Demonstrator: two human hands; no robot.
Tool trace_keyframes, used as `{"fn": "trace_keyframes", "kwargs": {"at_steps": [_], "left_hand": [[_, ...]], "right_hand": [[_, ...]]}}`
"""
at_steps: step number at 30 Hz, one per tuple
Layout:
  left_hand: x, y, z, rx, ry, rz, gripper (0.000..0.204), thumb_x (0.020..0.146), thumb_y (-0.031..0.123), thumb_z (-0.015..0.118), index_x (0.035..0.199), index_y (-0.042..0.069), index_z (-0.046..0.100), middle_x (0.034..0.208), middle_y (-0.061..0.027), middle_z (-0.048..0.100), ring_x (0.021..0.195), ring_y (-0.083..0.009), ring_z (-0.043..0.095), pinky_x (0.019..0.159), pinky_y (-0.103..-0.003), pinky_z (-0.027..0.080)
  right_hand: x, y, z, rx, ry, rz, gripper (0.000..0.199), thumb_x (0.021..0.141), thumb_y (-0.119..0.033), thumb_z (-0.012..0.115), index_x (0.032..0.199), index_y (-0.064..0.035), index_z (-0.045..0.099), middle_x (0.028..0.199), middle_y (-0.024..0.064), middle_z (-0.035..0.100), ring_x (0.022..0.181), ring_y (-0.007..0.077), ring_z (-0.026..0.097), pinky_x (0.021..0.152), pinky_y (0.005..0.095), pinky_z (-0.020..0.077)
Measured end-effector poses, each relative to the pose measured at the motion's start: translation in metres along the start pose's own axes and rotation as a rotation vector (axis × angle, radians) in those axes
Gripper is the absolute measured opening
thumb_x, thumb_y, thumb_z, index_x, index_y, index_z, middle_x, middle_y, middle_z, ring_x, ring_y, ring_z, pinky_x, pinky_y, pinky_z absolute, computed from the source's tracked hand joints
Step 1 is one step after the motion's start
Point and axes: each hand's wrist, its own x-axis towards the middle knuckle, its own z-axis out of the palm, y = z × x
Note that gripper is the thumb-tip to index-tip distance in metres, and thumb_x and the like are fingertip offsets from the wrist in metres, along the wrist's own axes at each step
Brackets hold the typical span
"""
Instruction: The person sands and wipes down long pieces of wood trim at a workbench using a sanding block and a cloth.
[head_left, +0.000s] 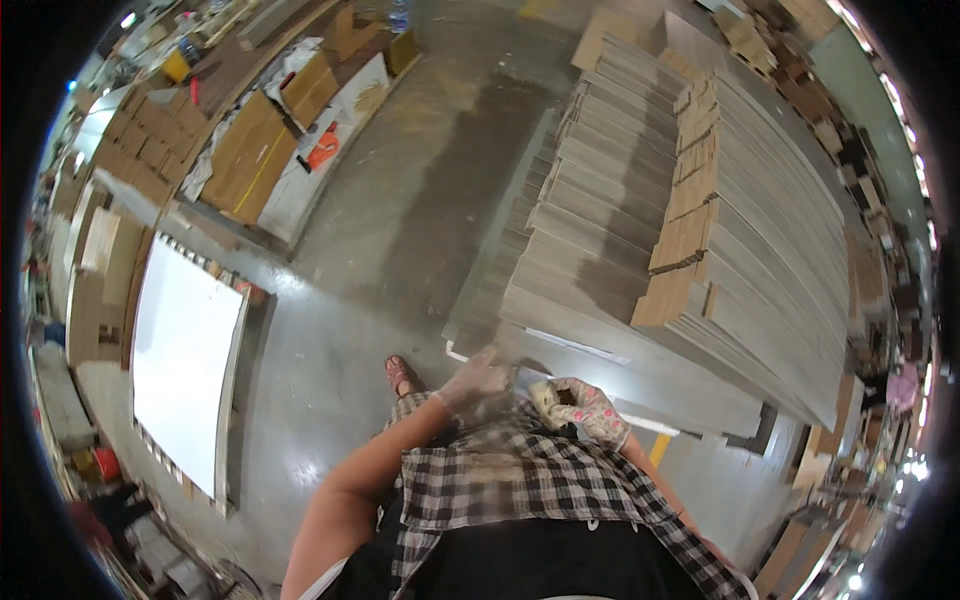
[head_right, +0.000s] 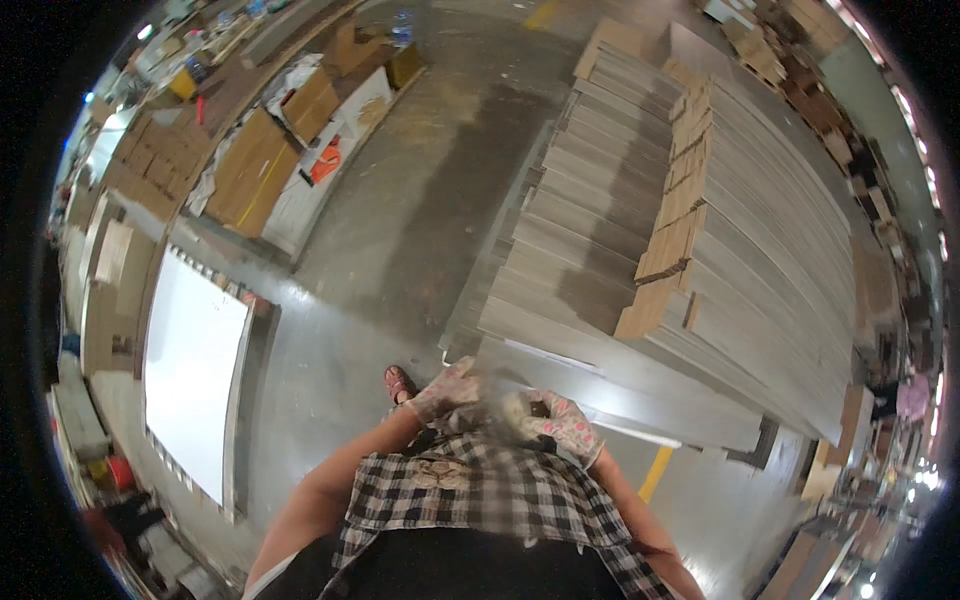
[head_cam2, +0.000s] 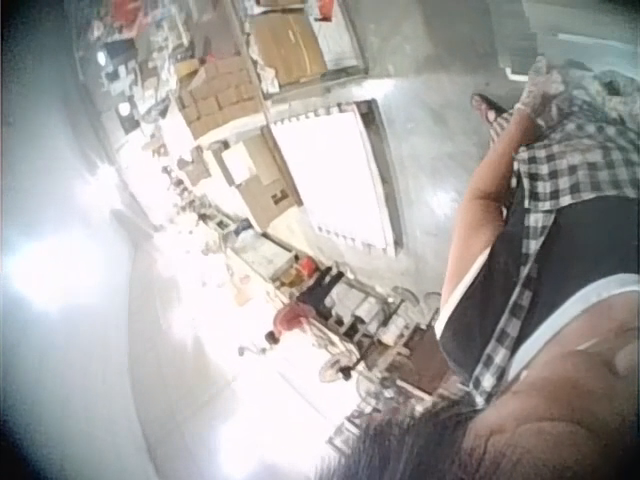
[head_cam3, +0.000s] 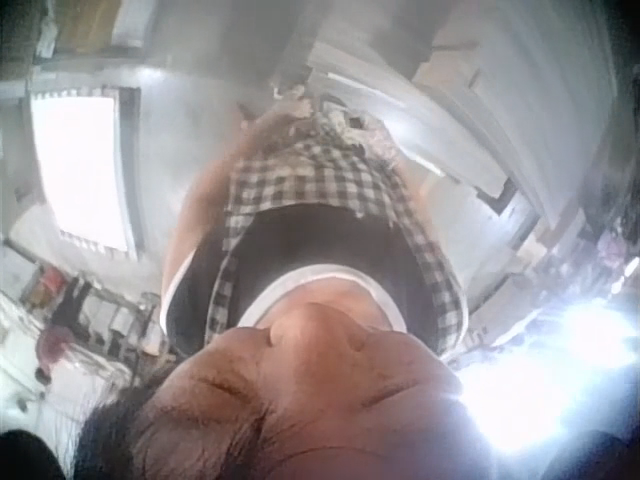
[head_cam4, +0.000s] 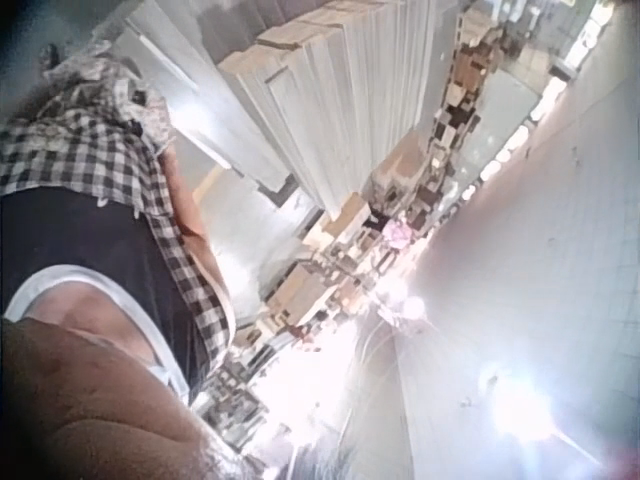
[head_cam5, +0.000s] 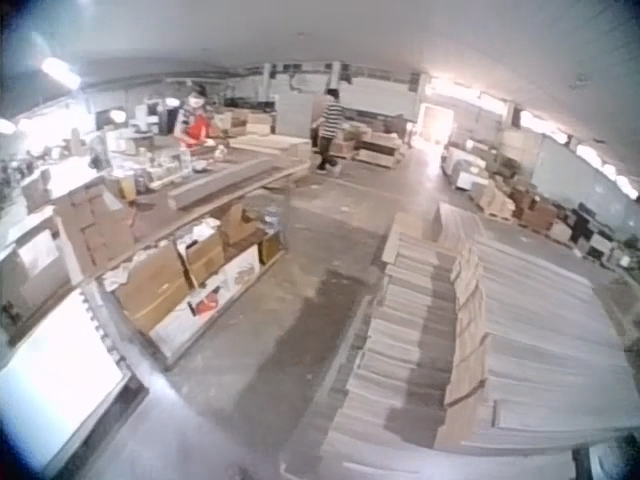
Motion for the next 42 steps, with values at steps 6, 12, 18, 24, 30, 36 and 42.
{"fn": "trace_keyframes", "kwargs": {"at_steps": [6,12,18,24,30,36,42], "left_hand": [[-0.008,0.040,-0.044,1.926,0.025,0.678,0.023,0.093,0.021,0.054,0.101,0.001,0.061,0.113,-0.0122,0.060,0.108,-0.0273,0.057,0.095,-0.040,0.045],[-0.110,0.062,0.026,2.039,0.144,0.501,0.019,0.090,0.020,0.057,0.099,0.004,0.064,0.113,-0.0094,0.063,0.102,-0.0239,0.060,0.088,-0.041,0.050],[-0.200,0.095,0.004,3.081,0.300,0.759,0.018,0.082,0.022,0.063,0.096,0.012,0.065,0.090,-0.0026,0.065,0.082,-0.0175,0.062,0.061,-0.031,0.050],[-0.242,0.128,0.037,2.033,0.521,0.642,0.016,0.084,0.016,0.062,0.099,0.011,0.066,0.095,-0.0014,0.066,0.089,-0.0166,0.062,0.069,-0.034,0.050],[-0.298,0.203,0.178,2.105,0.833,0.943,0.023,0.086,0.017,0.060,0.106,0.013,0.071,0.106,-0.0091,0.070,0.088,-0.0243,0.067,0.083,-0.031,0.053],[-0.325,0.287,0.341,2.973,0.787,1.130,0.030,0.084,0.020,0.065,0.113,0.013,0.069,0.110,-0.0078,0.069,0.091,-0.0226,0.067,0.082,-0.032,0.054],[-0.319,0.331,0.413,1.642,0.768,1.091,0.030,0.096,0.022,0.059,0.118,0.005,0.067,0.099,-0.0047,0.068,0.086,-0.0107,0.061,0.077,-0.025,0.050]], "right_hand": [[0.034,0.041,0.033,0.540,0.520,0.122,0.037,0.089,-0.008,0.064,0.124,0.0029,0.056,0.110,0.0141,0.065,0.096,0.0233,0.066,0.081,0.0358,0.0581],[0.034,0.056,0.036,0.724,0.723,0.170,0.039,0.085,0.000,0.063,0.123,0.0008,0.057,0.112,0.0136,0.063,0.099,0.0241,0.065,0.084,0.0351,0.0573],[0.068,0.001,0.086,0.874,0.311,0.148,0.042,0.077,-0.012,0.071,0.115,-0.0007,0.061,0.110,0.0120,0.063,0.100,0.0246,0.063,0.093,0.0328,0.0513],[0.200,-0.036,0.144,0.687,0.022,0.059,0.052,0.086,-0.012,0.069,0.132,0.0007,0.049,0.120,0.0066,0.060,0.109,0.0186,0.059,0.099,0.0342,0.0482],[0.357,-0.103,0.162,0.645,-0.022,0.088,0.054,0.083,-0.015,0.070,0.130,0.0030,0.051,0.118,0.0103,0.060,0.104,0.0206,0.060,0.087,0.0332,0.0518],[0.475,-0.186,0.133,0.840,0.029,-0.050,0.030,0.087,-0.002,0.059,0.117,0.0024,0.057,0.116,0.0132,0.063,0.105,0.0244,0.063,0.093,0.0383,0.0536],[0.592,-0.232,0.090,0.998,0.133,0.060,0.032,0.084,-0.006,0.061,0.116,-0.0050,0.059,0.115,0.0122,0.063,0.104,0.0293,0.062,0.088,0.0477,0.0529]]}}
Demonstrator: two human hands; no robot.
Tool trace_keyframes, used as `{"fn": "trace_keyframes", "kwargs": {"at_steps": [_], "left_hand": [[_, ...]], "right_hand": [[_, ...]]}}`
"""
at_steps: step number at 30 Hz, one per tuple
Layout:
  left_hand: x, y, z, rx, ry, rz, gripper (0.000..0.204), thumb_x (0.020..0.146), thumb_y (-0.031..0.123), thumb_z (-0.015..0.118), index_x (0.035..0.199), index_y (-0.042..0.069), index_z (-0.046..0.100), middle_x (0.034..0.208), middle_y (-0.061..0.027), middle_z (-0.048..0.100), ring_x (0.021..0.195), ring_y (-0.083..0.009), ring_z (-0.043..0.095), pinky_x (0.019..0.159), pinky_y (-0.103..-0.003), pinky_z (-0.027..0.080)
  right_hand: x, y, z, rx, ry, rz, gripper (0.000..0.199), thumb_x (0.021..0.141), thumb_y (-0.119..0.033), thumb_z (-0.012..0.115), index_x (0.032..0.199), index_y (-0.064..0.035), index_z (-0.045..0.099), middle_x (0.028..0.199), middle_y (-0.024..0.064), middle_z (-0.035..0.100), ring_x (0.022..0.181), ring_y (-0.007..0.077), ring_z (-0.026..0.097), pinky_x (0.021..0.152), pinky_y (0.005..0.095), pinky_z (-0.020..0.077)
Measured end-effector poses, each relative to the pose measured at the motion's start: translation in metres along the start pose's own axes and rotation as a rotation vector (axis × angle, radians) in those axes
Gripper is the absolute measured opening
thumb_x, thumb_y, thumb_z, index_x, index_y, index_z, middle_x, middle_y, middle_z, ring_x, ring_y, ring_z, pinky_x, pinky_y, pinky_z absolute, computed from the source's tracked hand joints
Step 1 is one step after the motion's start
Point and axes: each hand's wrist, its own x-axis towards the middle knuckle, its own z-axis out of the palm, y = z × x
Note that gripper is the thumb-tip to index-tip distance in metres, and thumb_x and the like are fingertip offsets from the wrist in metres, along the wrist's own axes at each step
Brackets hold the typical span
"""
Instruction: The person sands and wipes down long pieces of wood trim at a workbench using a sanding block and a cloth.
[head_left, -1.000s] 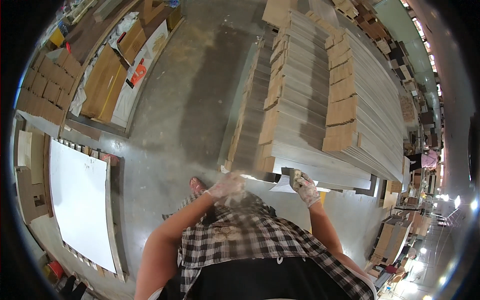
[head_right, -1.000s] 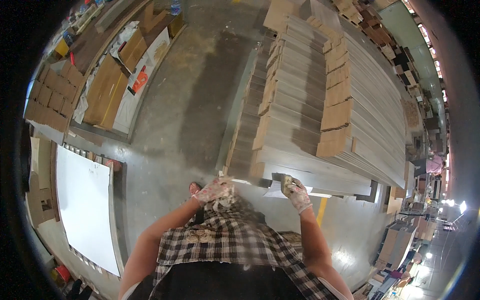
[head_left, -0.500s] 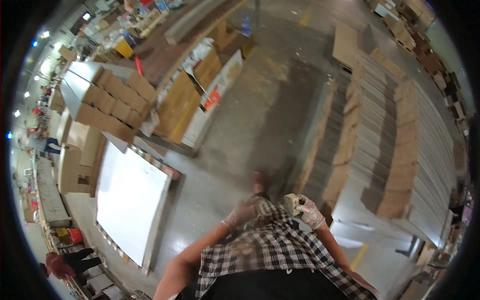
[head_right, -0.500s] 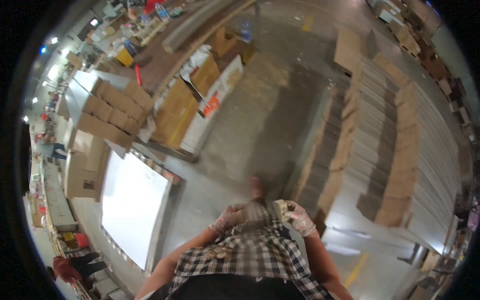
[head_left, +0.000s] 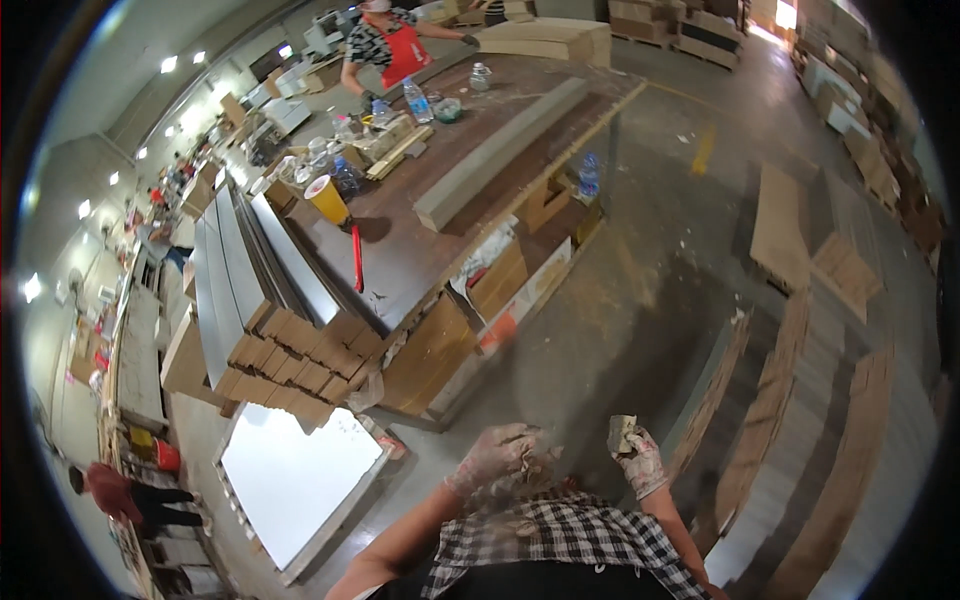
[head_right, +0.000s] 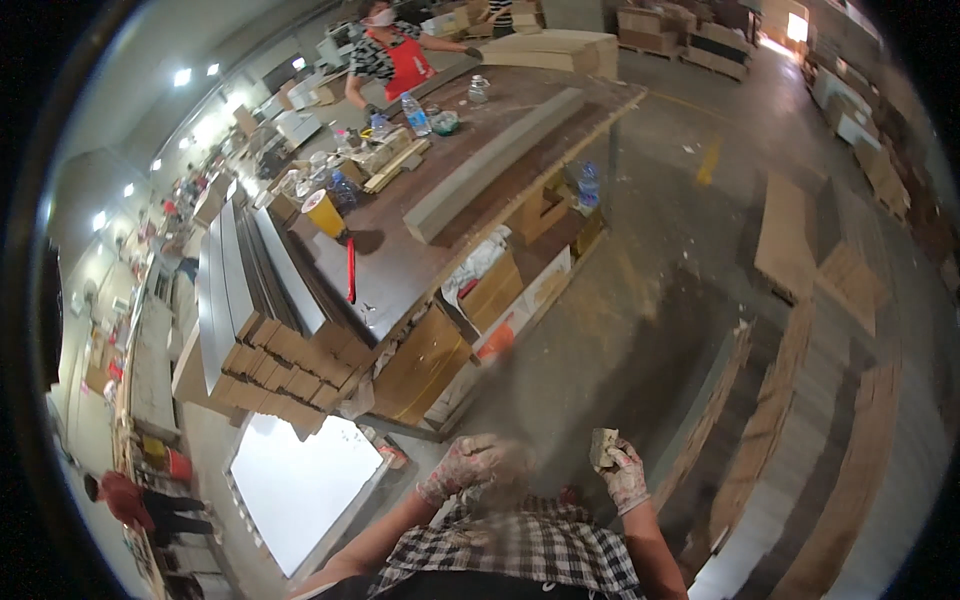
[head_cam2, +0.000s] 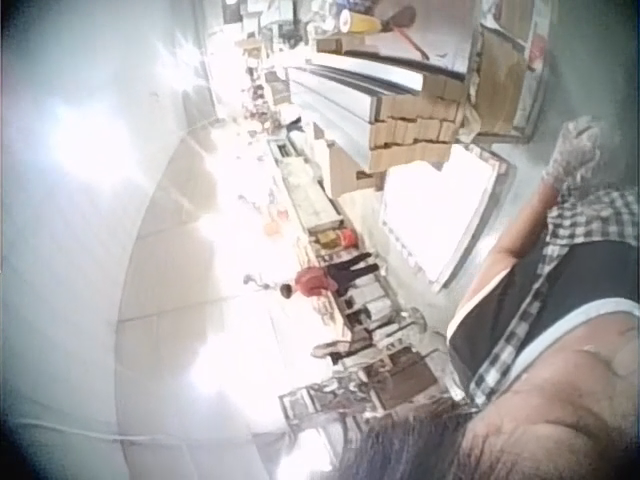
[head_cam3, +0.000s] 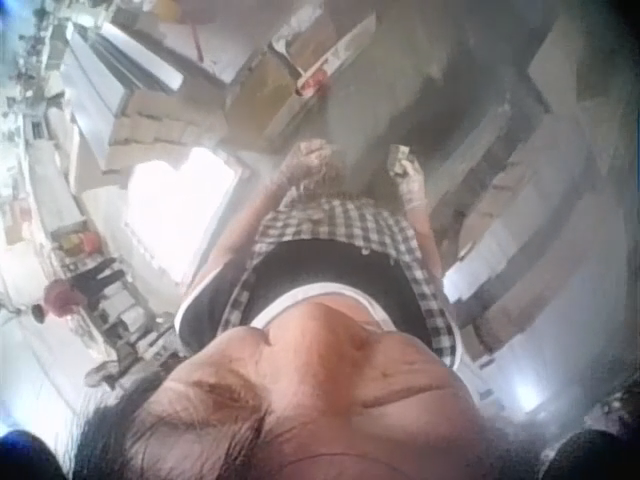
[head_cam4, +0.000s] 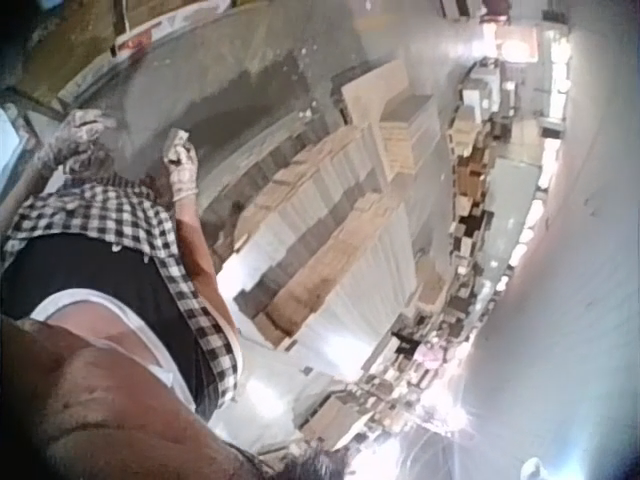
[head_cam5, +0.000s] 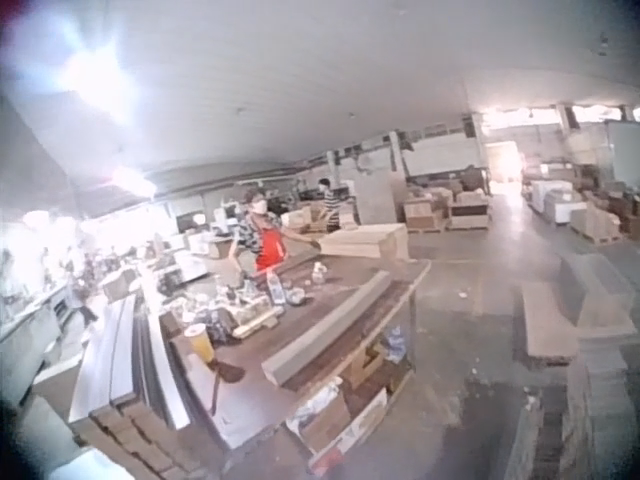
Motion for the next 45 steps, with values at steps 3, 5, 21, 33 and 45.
{"fn": "trace_keyframes", "kwargs": {"at_steps": [3,5,21,33,45], "left_hand": [[0.041,-0.003,-0.031,-0.222,0.063,-0.080,0.031,0.095,0.021,0.060,0.119,0.002,0.066,0.097,-0.0014,0.065,0.086,-0.0094,0.059,0.075,-0.024,0.050],[0.065,0.015,-0.060,-0.340,0.147,-0.157,0.030,0.095,0.020,0.060,0.121,0.004,0.065,0.097,-0.0008,0.065,0.083,-0.0083,0.059,0.073,-0.023,0.050],[0.264,0.150,-0.300,-0.849,0.668,0.454,0.037,0.099,0.021,0.050,0.126,-0.004,0.054,0.078,0.0012,0.055,0.065,-0.0051,0.053,0.057,-0.019,0.046],[0.423,0.184,-0.323,-0.381,1.262,0.451,0.028,0.097,0.016,0.058,0.122,0.004,0.062,0.089,0.0006,0.061,0.076,-0.0084,0.056,0.067,-0.023,0.047],[0.457,0.123,-0.293,1.063,1.206,-0.264,0.053,0.075,0.031,0.069,0.126,0.018,0.063,0.135,-0.0074,0.057,0.130,-0.0331,0.046,0.111,-0.054,0.027]], "right_hand": [[0.063,-0.014,0.038,-0.057,-0.115,-0.061,0.035,0.088,-0.020,0.061,0.122,-0.0089,0.058,0.114,0.0100,0.064,0.100,0.0276,0.062,0.079,0.0436,0.0483],[0.099,-0.017,0.072,-0.060,-0.151,-0.050,0.040,0.087,-0.023,0.062,0.123,-0.0063,0.057,0.113,0.0112,0.064,0.098,0.0268,0.062,0.075,0.0426,0.0486],[0.328,-0.137,0.371,-0.032,-0.185,0.110,0.035,0.090,-0.031,0.063,0.119,-0.0117,0.061,0.117,0.0097,0.065,0.104,0.0293,0.061,0.082,0.0465,0.0506],[0.561,-0.202,0.564,-0.116,-0.805,0.552,0.038,0.099,-0.030,0.050,0.128,-0.0072,0.056,0.120,0.0158,0.063,0.099,0.0325,0.064,0.086,0.0487,0.0539],[0.641,-0.203,0.596,-0.090,-0.813,0.841,0.036,0.099,-0.029,0.051,0.128,-0.0086,0.058,0.121,0.0170,0.063,0.104,0.0328,0.064,0.092,0.0461,0.0536]]}}
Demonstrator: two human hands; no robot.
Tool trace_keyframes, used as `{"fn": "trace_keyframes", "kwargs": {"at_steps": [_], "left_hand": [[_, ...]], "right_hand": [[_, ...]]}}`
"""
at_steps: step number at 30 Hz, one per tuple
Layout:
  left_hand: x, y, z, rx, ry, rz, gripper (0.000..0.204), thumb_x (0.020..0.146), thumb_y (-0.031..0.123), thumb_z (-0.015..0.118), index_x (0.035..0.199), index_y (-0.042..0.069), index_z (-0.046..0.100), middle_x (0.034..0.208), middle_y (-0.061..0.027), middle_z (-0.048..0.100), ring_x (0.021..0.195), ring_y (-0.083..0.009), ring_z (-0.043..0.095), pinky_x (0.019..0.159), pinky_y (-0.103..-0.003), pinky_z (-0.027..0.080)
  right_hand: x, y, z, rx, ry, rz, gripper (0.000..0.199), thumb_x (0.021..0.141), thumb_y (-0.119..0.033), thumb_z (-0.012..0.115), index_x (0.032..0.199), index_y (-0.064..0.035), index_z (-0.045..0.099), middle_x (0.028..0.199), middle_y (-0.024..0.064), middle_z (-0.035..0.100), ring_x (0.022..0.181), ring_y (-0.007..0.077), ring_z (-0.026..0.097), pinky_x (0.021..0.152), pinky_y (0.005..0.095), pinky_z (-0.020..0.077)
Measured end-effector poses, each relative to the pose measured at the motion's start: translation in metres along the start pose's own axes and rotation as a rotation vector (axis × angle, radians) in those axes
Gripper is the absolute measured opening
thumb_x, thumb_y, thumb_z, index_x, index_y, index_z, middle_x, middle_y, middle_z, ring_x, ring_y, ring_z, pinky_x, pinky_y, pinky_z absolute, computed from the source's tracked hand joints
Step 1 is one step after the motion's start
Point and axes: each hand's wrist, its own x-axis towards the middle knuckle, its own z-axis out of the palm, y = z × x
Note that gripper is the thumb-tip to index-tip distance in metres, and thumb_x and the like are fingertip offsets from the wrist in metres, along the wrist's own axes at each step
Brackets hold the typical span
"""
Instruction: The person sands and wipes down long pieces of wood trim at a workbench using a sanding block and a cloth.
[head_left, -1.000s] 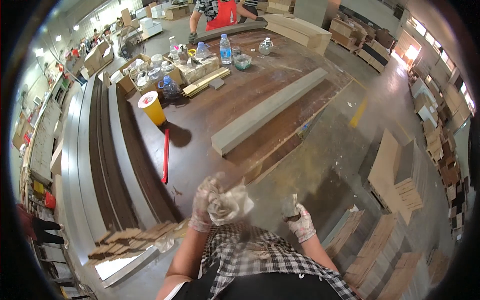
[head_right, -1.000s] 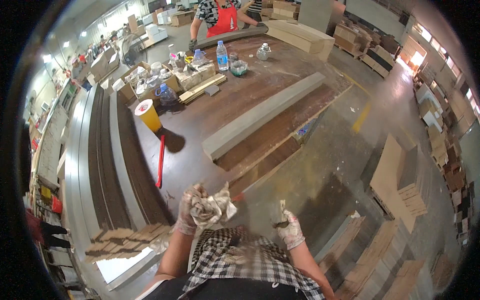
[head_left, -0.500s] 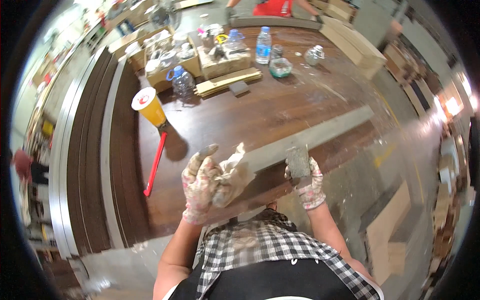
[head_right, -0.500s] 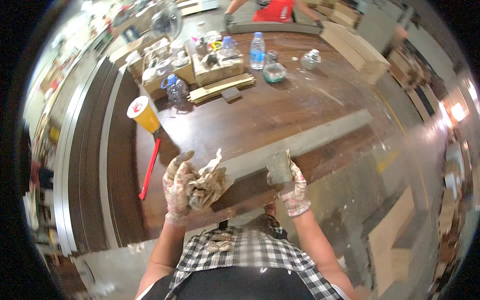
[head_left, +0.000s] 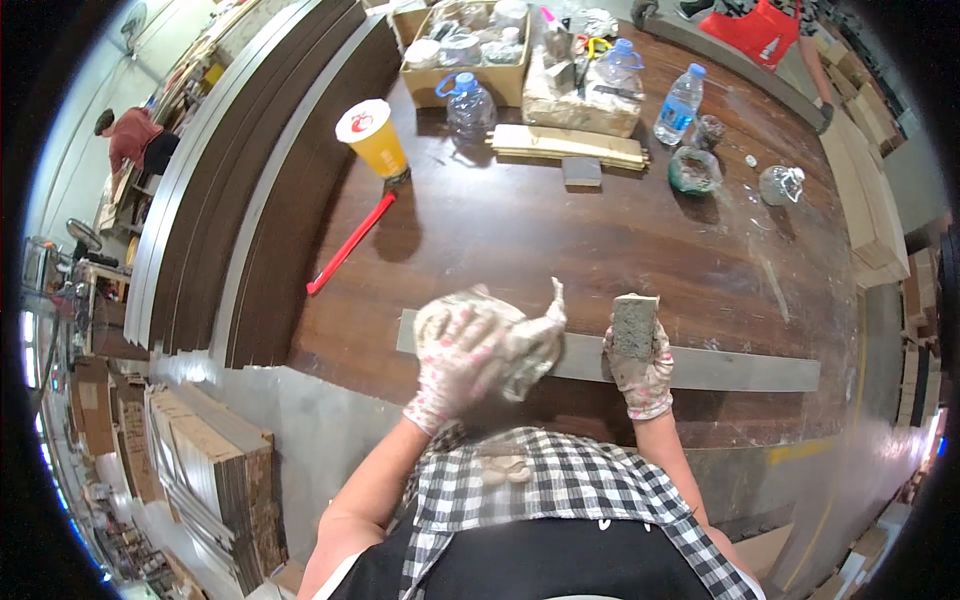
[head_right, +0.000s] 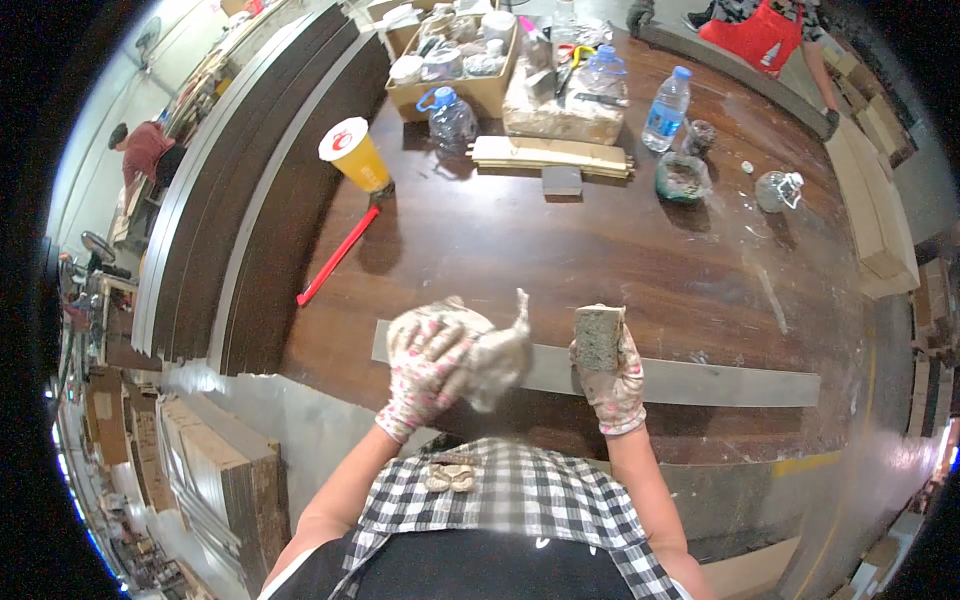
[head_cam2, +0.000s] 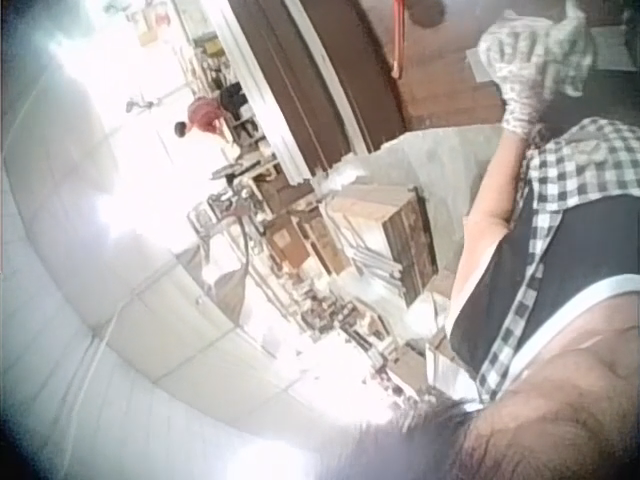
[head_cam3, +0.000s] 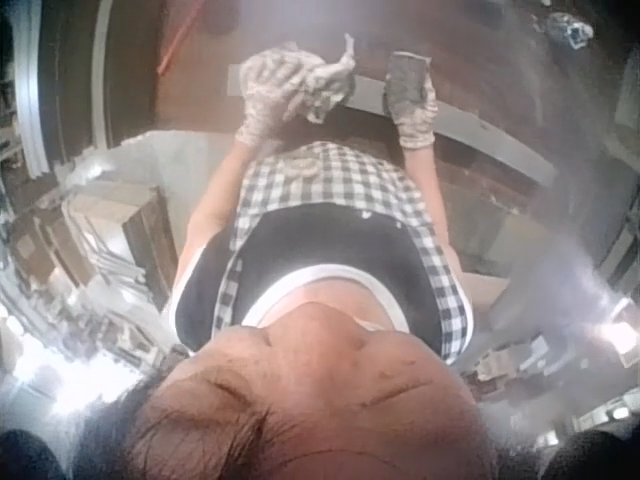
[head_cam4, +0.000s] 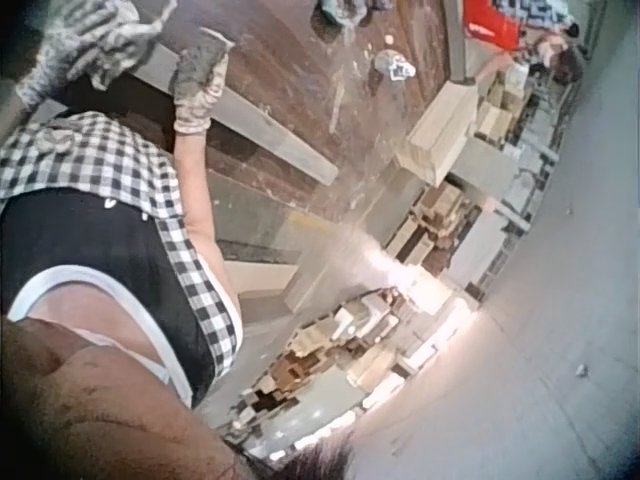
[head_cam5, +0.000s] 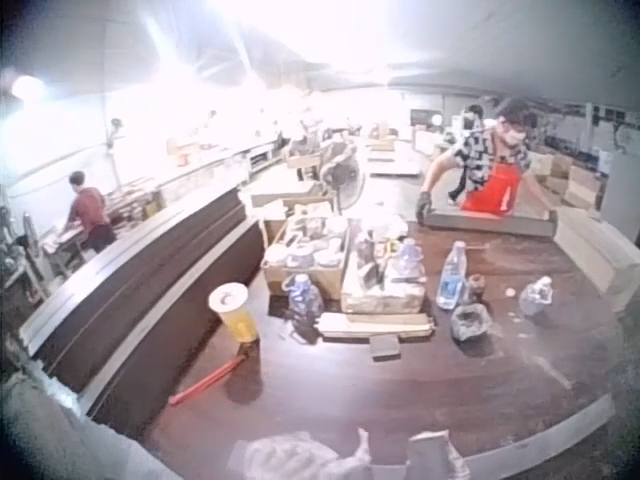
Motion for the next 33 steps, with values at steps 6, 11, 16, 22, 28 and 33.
{"fn": "trace_keyframes", "kwargs": {"at_steps": [6,11,16,22,28,33], "left_hand": [[-0.081,-0.112,-0.004,-0.225,0.441,-0.673,0.020,0.088,0.016,0.064,0.104,0.004,0.066,0.106,-0.0155,0.067,0.097,-0.0346,0.061,0.086,-0.044,0.048],[-0.111,-0.134,-0.049,-0.716,0.488,-1.181,0.030,0.096,0.024,0.063,0.075,0.002,0.063,0.068,-0.0002,0.061,0.060,-0.0082,0.052,0.052,-0.029,0.042],[-0.066,-0.062,-0.073,-0.339,0.222,-0.816,0.026,0.084,0.012,0.067,0.110,0.012,0.070,0.098,-0.0118,0.071,0.080,-0.0252,0.070,0.072,-0.035,0.056],[-0.059,-0.019,-0.059,-0.147,0.150,-0.366,0.039,0.078,0.015,0.067,0.116,0.013,0.066,0.106,-0.0094,0.069,0.074,-0.0304,0.067,0.067,-0.041,0.053],[-0.061,-0.028,-0.043,-0.219,0.144,-0.321,0.038,0.074,0.019,0.067,0.111,0.008,0.066,0.098,-0.0105,0.066,0.073,-0.0299,0.064,0.063,-0.042,0.050],[-0.058,-0.032,-0.034,-0.160,0.232,-0.263,0.027,0.074,0.014,0.066,0.100,0.009,0.065,0.088,-0.0099,0.060,0.070,-0.0293,0.059,0.062,-0.042,0.047]], "right_hand": [[0.000,-0.007,-0.006,-0.019,0.045,0.022,0.037,0.099,-0.028,0.052,0.129,-0.0080,0.057,0.127,0.0153,0.061,0.112,0.0312,0.060,0.096,0.0468,0.0506],[0.004,-0.014,-0.010,-0.091,0.064,0.045,0.037,0.098,-0.028,0.054,0.129,-0.0093,0.057,0.127,0.0142,0.061,0.111,0.0326,0.061,0.095,0.0472,0.0505],[0.000,-0.014,0.009,-0.241,0.079,-0.007,0.035,0.095,-0.029,0.059,0.126,-0.0105,0.060,0.121,0.0133,0.063,0.106,0.0324,0.062,0.091,0.0466,0.0532],[0.027,0.049,0.107,-1.294,-0.071,-0.080,0.047,0.088,-0.008,0.067,0.134,-0.0069,0.057,0.127,0.0080,0.061,0.111,0.0171,0.059,0.093,0.0300,0.0496],[0.081,0.119,0.152,-2.043,-0.512,-0.140,0.045,0.083,-0.037,0.072,0.118,-0.0088,0.065,0.108,0.0134,0.068,0.098,0.0310,0.065,0.088,0.0369,0.0514],[0.109,0.179,0.164,-2.163,-0.642,-0.031,0.055,0.085,-0.053,0.062,0.118,-0.0092,0.065,0.116,0.0153,0.065,0.110,0.0332,0.060,0.098,0.0405,0.0459]]}}
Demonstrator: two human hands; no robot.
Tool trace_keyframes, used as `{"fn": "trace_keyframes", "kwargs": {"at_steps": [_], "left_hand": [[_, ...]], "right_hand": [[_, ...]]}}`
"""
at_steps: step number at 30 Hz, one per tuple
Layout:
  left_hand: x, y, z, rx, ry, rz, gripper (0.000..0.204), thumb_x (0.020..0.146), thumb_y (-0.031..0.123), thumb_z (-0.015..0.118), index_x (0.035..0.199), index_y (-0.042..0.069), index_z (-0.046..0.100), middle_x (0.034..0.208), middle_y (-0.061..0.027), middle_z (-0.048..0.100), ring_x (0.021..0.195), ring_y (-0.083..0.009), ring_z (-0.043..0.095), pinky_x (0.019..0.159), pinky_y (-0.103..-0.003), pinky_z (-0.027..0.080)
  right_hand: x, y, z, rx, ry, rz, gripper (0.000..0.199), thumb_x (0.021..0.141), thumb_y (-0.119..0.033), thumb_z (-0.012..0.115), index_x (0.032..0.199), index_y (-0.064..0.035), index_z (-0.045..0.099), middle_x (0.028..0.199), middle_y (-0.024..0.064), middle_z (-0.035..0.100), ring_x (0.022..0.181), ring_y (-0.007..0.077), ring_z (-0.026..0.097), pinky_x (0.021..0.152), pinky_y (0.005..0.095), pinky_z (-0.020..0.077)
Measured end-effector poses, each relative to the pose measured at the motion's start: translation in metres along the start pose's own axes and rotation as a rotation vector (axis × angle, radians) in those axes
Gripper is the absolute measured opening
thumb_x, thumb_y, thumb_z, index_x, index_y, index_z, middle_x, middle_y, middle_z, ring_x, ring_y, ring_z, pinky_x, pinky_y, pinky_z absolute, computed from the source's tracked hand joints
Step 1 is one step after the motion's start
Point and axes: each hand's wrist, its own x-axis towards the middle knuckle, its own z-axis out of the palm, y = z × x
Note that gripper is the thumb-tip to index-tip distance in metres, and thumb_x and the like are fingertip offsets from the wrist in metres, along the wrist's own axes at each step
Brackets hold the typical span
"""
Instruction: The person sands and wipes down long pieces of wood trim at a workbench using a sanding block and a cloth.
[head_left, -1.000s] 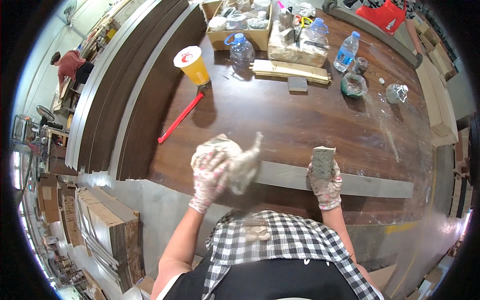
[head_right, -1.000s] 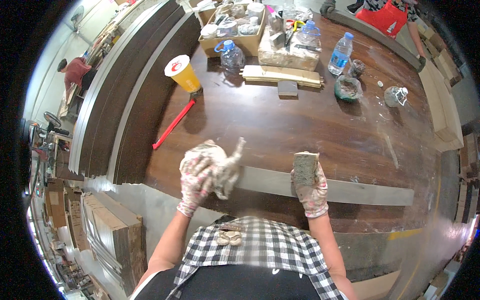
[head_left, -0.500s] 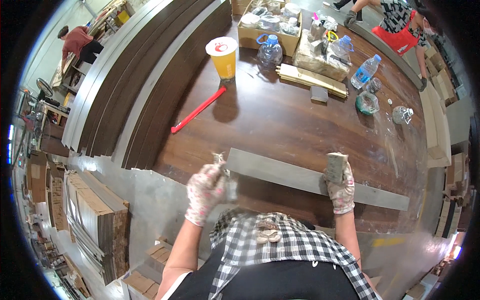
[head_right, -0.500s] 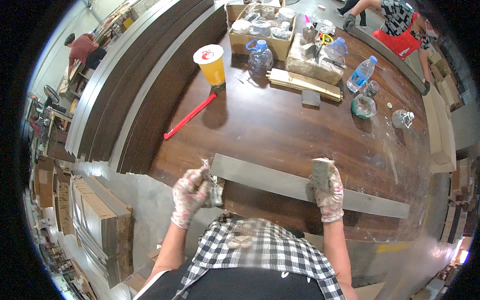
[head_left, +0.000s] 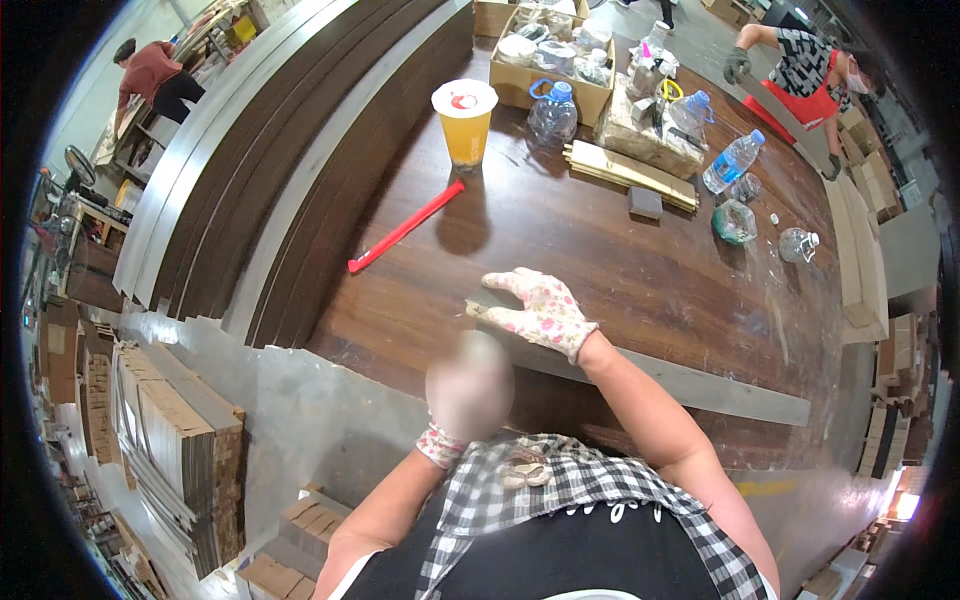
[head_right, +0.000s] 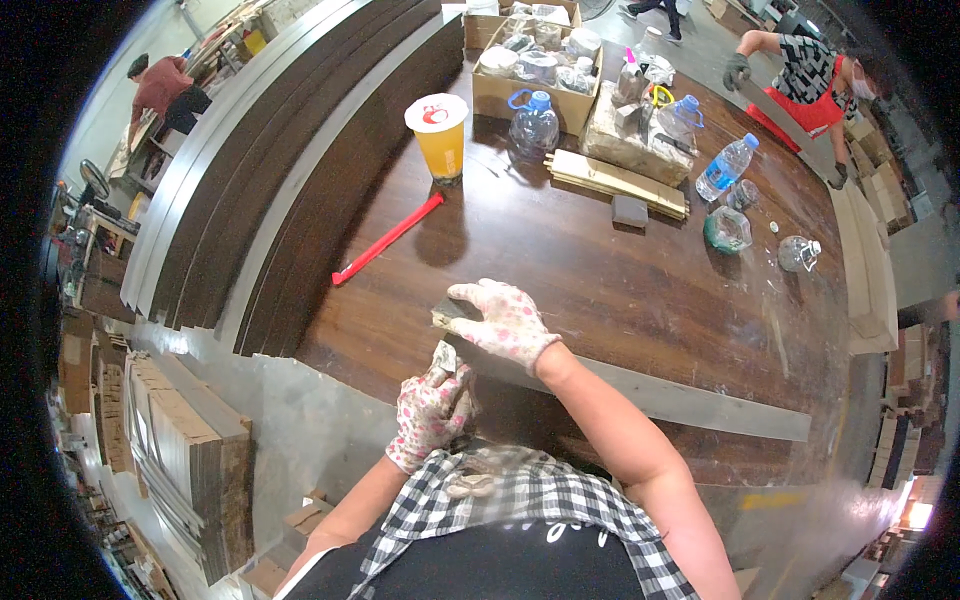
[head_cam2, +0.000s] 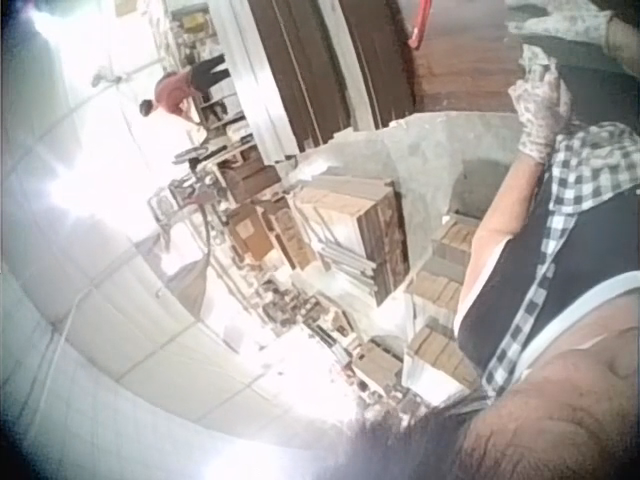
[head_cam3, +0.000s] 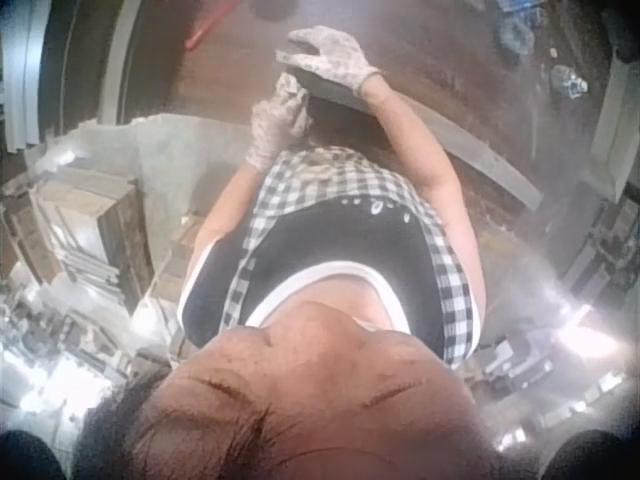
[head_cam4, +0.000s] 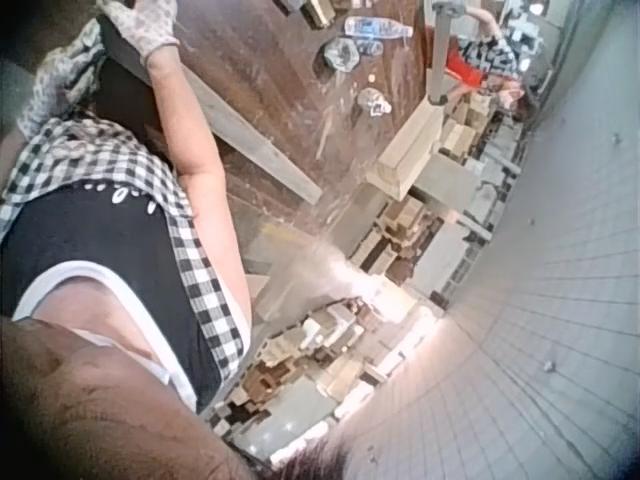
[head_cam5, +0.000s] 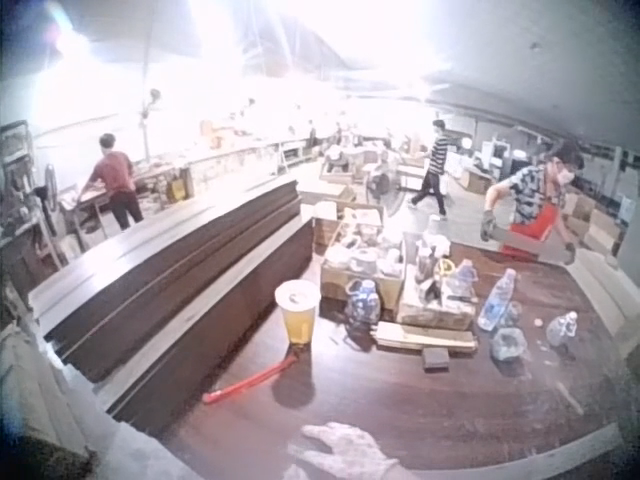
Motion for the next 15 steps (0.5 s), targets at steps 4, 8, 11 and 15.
{"fn": "trace_keyframes", "kwargs": {"at_steps": [4,8,11,15], "left_hand": [[-0.007,-0.007,0.001,-0.025,-0.028,-0.021,0.030,0.074,0.015,0.067,0.104,0.009,0.066,0.091,-0.0097,0.062,0.073,-0.0293,0.061,0.063,-0.042,0.048],[-0.007,-0.007,-0.003,-0.074,-0.061,-0.008,0.034,0.075,0.018,0.066,0.108,0.008,0.066,0.089,-0.0089,0.061,0.074,-0.0285,0.062,0.061,-0.042,0.047],[-0.002,-0.008,0.002,-0.051,-0.034,0.016,0.036,0.076,0.020,0.066,0.111,0.009,0.066,0.090,-0.0083,0.063,0.073,-0.0273,0.063,0.060,-0.042,0.047],[0.000,-0.006,-0.006,-0.017,-0.128,0.012,0.035,0.075,0.017,0.068,0.110,0.009,0.068,0.090,-0.0096,0.065,0.074,-0.0296,0.064,0.064,-0.043,0.049]], "right_hand": [[-0.033,0.024,-0.014,-0.055,0.033,-0.022,0.053,0.085,-0.048,0.064,0.119,-0.0084,0.064,0.113,0.0157,0.066,0.108,0.0323,0.062,0.097,0.0408,0.0476],[-0.069,0.044,-0.043,-0.005,0.061,0.070,0.049,0.084,-0.044,0.068,0.120,-0.0112,0.064,0.110,0.0147,0.067,0.101,0.0330,0.065,0.090,0.0393,0.0519],[-0.045,0.016,-0.019,-0.121,0.172,-0.083,0.047,0.086,-0.046,0.065,0.118,-0.0111,0.064,0.109,0.0147,0.067,0.103,0.0330,0.063,0.090,0.0404,0.0504],[-0.028,0.011,0.004,-0.125,0.120,-0.078,0.046,0.085,-0.042,0.064,0.120,-0.0119,0.062,0.106,0.0156,0.065,0.104,0.0340,0.061,0.092,0.0424,0.0487]]}}
